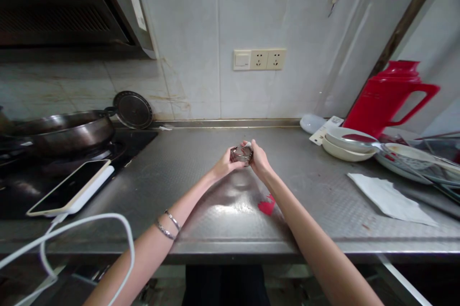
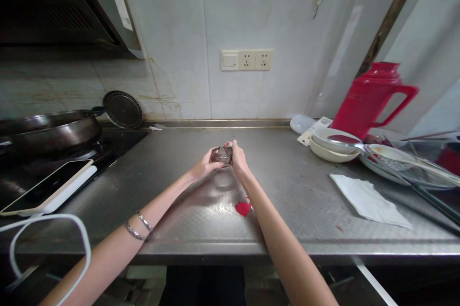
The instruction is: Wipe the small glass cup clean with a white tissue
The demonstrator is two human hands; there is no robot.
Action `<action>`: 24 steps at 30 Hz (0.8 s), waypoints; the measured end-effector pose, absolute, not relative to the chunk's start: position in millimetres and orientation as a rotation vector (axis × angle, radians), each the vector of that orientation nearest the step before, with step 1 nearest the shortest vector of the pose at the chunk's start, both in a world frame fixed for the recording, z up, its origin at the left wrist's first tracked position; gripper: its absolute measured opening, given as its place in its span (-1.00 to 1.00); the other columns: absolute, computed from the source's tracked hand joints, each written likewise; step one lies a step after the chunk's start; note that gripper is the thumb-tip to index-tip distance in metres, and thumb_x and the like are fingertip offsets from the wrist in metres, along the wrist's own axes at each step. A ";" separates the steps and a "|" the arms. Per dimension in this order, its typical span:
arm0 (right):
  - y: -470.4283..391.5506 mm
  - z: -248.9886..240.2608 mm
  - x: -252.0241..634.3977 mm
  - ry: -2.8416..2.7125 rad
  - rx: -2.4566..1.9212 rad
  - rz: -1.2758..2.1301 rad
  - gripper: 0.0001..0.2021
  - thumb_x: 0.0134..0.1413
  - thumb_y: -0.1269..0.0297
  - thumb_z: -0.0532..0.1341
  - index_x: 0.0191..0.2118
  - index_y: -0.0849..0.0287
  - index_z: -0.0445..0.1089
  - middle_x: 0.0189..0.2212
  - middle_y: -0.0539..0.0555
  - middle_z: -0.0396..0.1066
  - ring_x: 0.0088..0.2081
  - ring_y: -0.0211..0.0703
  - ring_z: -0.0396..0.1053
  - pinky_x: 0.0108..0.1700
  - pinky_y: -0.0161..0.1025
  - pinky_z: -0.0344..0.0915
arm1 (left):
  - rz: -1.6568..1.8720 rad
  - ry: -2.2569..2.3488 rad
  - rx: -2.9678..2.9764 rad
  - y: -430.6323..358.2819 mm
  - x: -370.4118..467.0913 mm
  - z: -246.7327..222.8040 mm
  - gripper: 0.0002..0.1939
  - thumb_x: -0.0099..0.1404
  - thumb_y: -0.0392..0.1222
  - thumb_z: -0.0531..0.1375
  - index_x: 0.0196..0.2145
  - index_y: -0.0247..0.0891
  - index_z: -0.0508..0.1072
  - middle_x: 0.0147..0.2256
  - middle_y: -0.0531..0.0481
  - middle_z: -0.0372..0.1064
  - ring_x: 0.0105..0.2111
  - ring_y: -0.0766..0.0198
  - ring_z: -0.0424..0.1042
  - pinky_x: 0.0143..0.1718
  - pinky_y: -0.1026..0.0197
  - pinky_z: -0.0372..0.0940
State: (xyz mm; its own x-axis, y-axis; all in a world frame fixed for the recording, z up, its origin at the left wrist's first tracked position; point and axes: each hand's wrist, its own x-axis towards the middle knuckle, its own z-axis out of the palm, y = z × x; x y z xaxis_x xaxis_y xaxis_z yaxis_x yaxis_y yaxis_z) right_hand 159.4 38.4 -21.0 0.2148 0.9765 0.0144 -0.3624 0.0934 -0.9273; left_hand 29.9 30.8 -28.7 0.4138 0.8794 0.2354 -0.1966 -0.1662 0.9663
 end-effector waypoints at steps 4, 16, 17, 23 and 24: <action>42.9 -25.6 164.2 -0.874 -0.969 1.139 -0.58 0.07 -0.01 0.05 -0.25 0.21 0.48 -0.28 0.10 0.53 -0.25 -0.11 0.45 -0.27 -0.26 0.33 | 1.119 0.604 1.430 31.4 31.7 -28.5 -0.32 -0.15 -0.34 0.41 -0.08 -0.32 0.23 -0.08 -0.20 0.36 -0.10 0.10 0.40 0.07 -0.06 0.18; 38.7 -22.0 162.0 -0.912 -1.000 1.106 -0.55 0.01 -0.06 0.07 -0.28 0.22 0.49 -0.41 0.06 0.51 -0.31 -0.12 0.43 -0.25 -0.28 0.29 | 1.283 0.752 1.527 30.2 40.6 -40.3 -0.16 -0.18 -0.21 0.45 -0.02 -0.25 0.07 -0.05 -0.18 0.29 -0.07 0.09 0.38 0.06 -0.04 0.21; 38.3 -21.3 163.4 -0.911 -1.008 1.105 -0.55 0.00 -0.07 0.07 -0.28 0.22 0.49 -0.42 0.06 0.51 -0.32 -0.12 0.42 -0.28 -0.28 0.28 | 1.222 0.685 1.504 29.3 39.9 -38.9 -0.19 -0.15 -0.21 0.43 -0.01 -0.25 0.08 -0.04 -0.19 0.29 -0.06 0.10 0.39 0.06 -0.04 0.21; 39.5 -17.2 164.2 -0.894 -1.067 1.139 -0.51 -0.01 -0.11 0.05 -0.29 0.23 0.47 -0.45 0.08 0.50 -0.36 -0.13 0.41 -0.33 -0.28 0.26 | 1.218 0.624 1.498 35.0 34.5 -36.5 -0.29 -0.17 -0.25 0.44 -0.07 -0.30 0.24 -0.06 -0.20 0.37 -0.07 0.08 0.41 0.06 -0.02 0.22; 39.5 -16.7 163.4 -0.908 -1.060 1.139 -0.51 0.00 -0.11 0.04 -0.29 0.23 0.47 -0.45 0.07 0.49 -0.36 -0.14 0.40 -0.32 -0.28 0.26 | 1.277 0.655 1.501 37.1 34.0 -37.3 -0.27 -0.19 -0.26 0.45 -0.07 -0.31 0.24 -0.07 -0.20 0.37 -0.07 0.09 0.40 0.06 -0.02 0.22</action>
